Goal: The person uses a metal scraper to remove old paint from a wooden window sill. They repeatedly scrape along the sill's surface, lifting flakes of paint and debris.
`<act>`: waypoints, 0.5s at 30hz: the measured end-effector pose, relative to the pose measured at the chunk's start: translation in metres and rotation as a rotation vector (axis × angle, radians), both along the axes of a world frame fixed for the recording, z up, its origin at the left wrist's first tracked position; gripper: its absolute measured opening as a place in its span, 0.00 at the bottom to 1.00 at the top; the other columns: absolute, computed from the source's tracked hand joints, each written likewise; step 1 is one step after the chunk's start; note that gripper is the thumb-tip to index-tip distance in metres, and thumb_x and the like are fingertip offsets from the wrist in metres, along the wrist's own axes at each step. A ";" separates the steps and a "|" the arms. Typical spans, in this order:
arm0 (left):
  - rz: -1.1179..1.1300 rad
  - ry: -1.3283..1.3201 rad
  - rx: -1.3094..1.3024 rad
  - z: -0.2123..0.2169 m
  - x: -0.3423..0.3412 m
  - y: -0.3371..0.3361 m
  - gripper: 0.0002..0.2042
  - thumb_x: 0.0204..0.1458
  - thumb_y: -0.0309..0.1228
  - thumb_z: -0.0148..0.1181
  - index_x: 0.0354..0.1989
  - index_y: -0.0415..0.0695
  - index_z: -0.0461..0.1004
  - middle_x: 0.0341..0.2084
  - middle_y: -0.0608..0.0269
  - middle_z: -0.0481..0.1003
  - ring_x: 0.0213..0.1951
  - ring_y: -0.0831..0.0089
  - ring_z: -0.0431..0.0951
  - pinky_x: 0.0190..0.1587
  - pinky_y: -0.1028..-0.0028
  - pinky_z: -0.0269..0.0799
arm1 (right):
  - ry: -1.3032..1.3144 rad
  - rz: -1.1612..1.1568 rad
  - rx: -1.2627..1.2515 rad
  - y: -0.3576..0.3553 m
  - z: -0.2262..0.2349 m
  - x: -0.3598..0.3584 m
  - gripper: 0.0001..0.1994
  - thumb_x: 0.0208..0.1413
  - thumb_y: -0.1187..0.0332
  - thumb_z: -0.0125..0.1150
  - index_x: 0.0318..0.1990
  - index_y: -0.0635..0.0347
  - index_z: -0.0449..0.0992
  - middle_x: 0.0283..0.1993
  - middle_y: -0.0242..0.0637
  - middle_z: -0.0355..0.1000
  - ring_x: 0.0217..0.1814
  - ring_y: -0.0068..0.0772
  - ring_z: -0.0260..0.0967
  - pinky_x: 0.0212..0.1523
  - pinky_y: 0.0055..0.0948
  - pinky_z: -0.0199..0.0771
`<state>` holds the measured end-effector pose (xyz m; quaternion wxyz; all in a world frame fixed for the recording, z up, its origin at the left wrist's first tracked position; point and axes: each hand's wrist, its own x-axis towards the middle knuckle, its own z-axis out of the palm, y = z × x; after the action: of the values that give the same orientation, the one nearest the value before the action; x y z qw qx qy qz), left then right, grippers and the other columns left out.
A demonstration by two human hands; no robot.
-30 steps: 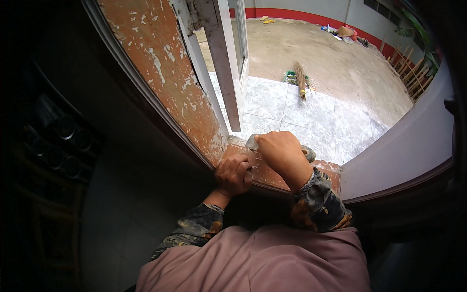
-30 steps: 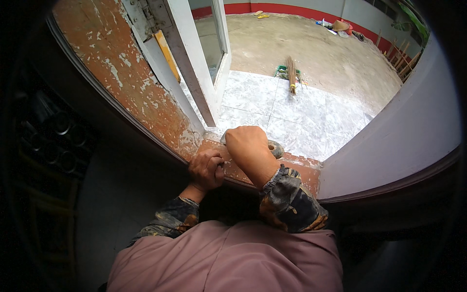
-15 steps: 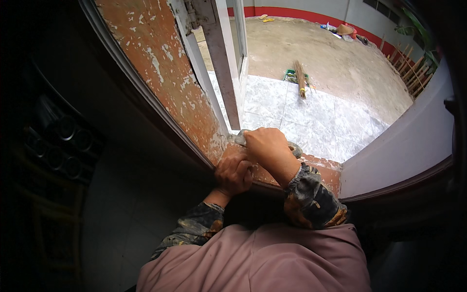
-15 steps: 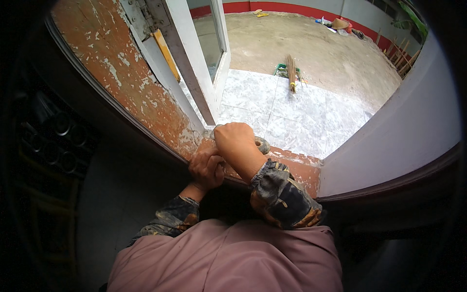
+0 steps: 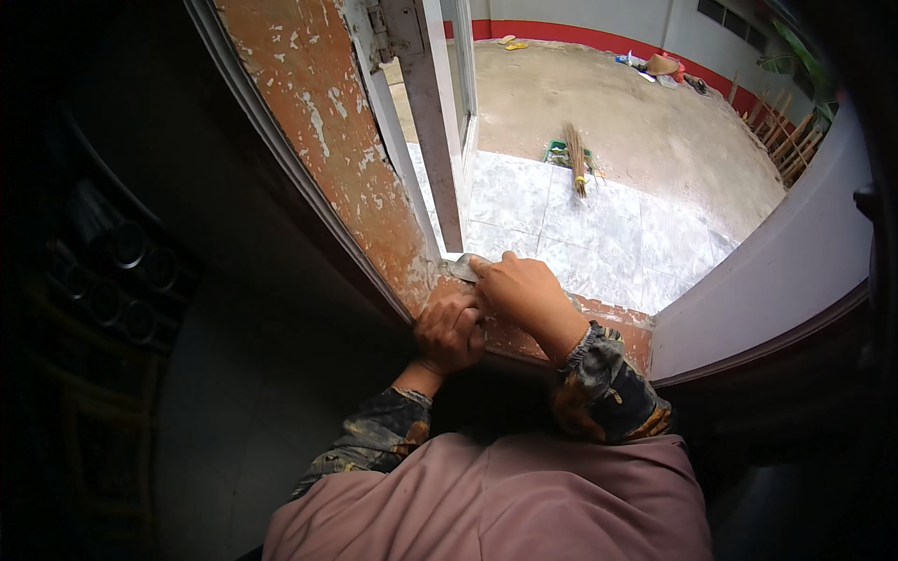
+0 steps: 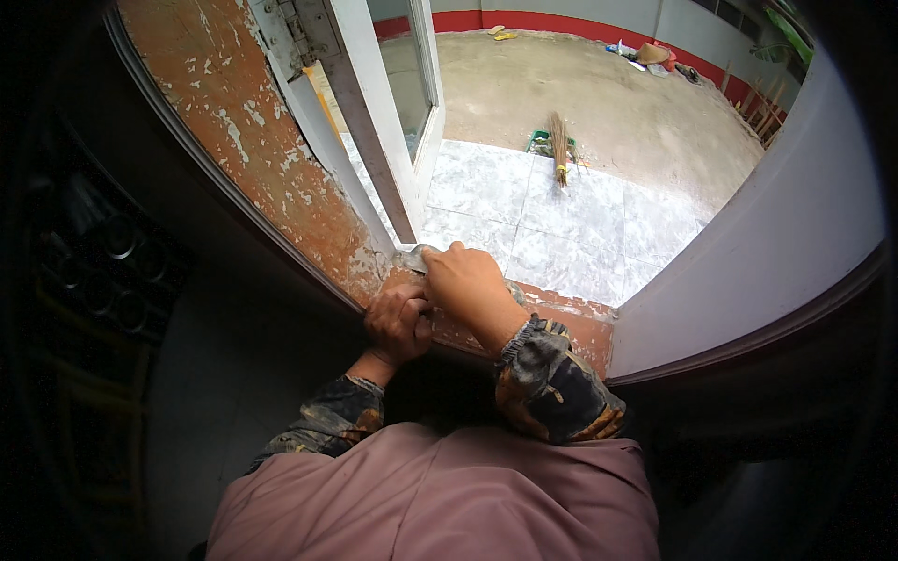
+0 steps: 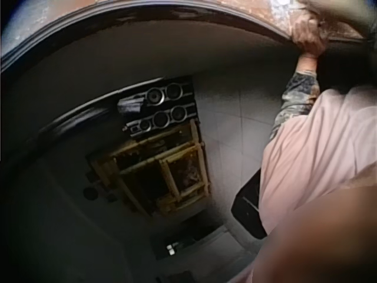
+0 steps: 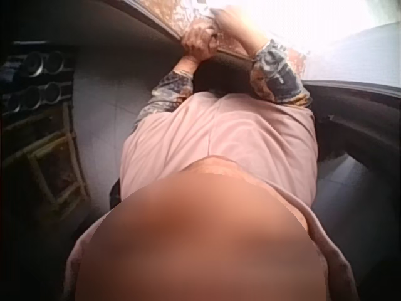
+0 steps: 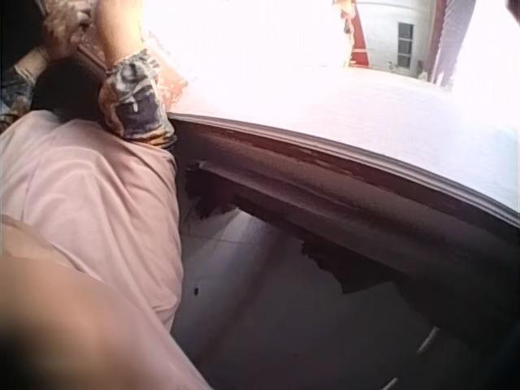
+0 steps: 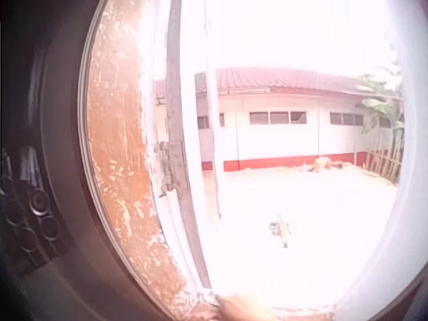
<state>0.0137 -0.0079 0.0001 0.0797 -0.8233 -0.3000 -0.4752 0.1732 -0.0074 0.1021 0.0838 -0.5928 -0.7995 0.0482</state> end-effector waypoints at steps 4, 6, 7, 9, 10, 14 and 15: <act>-0.004 0.018 0.012 -0.003 -0.003 0.000 0.05 0.49 0.32 0.52 0.31 0.48 0.73 0.36 0.61 0.78 0.38 0.60 0.79 0.41 0.63 0.73 | -0.013 0.027 -0.034 -0.021 -0.009 0.034 0.24 0.57 0.71 0.55 0.63 0.55 0.70 0.38 0.49 0.75 0.40 0.49 0.78 0.40 0.42 0.78; -0.014 0.003 -0.012 -0.004 -0.002 0.000 0.05 0.49 0.32 0.52 0.31 0.48 0.73 0.35 0.61 0.78 0.37 0.60 0.79 0.41 0.64 0.72 | 0.015 -0.031 -0.066 -0.029 -0.006 0.055 0.24 0.57 0.68 0.56 0.63 0.51 0.72 0.40 0.50 0.75 0.40 0.52 0.76 0.41 0.44 0.76; -0.005 0.005 0.012 -0.004 -0.002 0.000 0.05 0.49 0.32 0.52 0.31 0.48 0.73 0.35 0.62 0.78 0.37 0.60 0.79 0.41 0.64 0.72 | 0.030 -0.051 -0.069 -0.032 -0.002 0.062 0.23 0.57 0.67 0.57 0.63 0.48 0.73 0.41 0.51 0.75 0.40 0.53 0.76 0.42 0.45 0.74; -0.020 -0.005 -0.013 -0.004 -0.002 0.000 0.05 0.50 0.32 0.51 0.31 0.48 0.73 0.35 0.62 0.78 0.37 0.61 0.79 0.41 0.64 0.72 | -0.020 -0.061 -0.114 -0.038 0.007 0.072 0.21 0.58 0.67 0.56 0.60 0.49 0.75 0.38 0.51 0.75 0.40 0.52 0.76 0.41 0.45 0.74; -0.008 0.007 0.007 -0.004 -0.002 0.000 0.05 0.50 0.32 0.51 0.31 0.48 0.73 0.35 0.62 0.78 0.37 0.61 0.79 0.41 0.64 0.72 | -0.065 -0.077 -0.133 -0.040 0.012 0.074 0.20 0.58 0.67 0.56 0.59 0.49 0.76 0.37 0.51 0.75 0.40 0.52 0.76 0.41 0.45 0.74; -0.010 0.002 -0.003 -0.002 -0.002 -0.002 0.06 0.50 0.33 0.51 0.32 0.48 0.73 0.35 0.62 0.78 0.37 0.61 0.79 0.40 0.65 0.72 | -0.089 -0.018 -0.054 -0.039 0.019 0.063 0.17 0.59 0.74 0.51 0.53 0.53 0.79 0.34 0.48 0.78 0.37 0.47 0.79 0.36 0.40 0.79; -0.017 -0.009 -0.026 -0.002 -0.001 -0.002 0.06 0.50 0.32 0.51 0.32 0.48 0.73 0.35 0.62 0.78 0.37 0.61 0.79 0.40 0.65 0.72 | -0.087 -0.017 -0.034 -0.036 0.017 0.057 0.16 0.59 0.74 0.51 0.52 0.54 0.79 0.34 0.48 0.78 0.37 0.47 0.79 0.36 0.40 0.79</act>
<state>0.0124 -0.0094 -0.0019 0.0635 -0.8246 -0.2994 -0.4758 0.2301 -0.0434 0.1187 0.0392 -0.6023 -0.7965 0.0352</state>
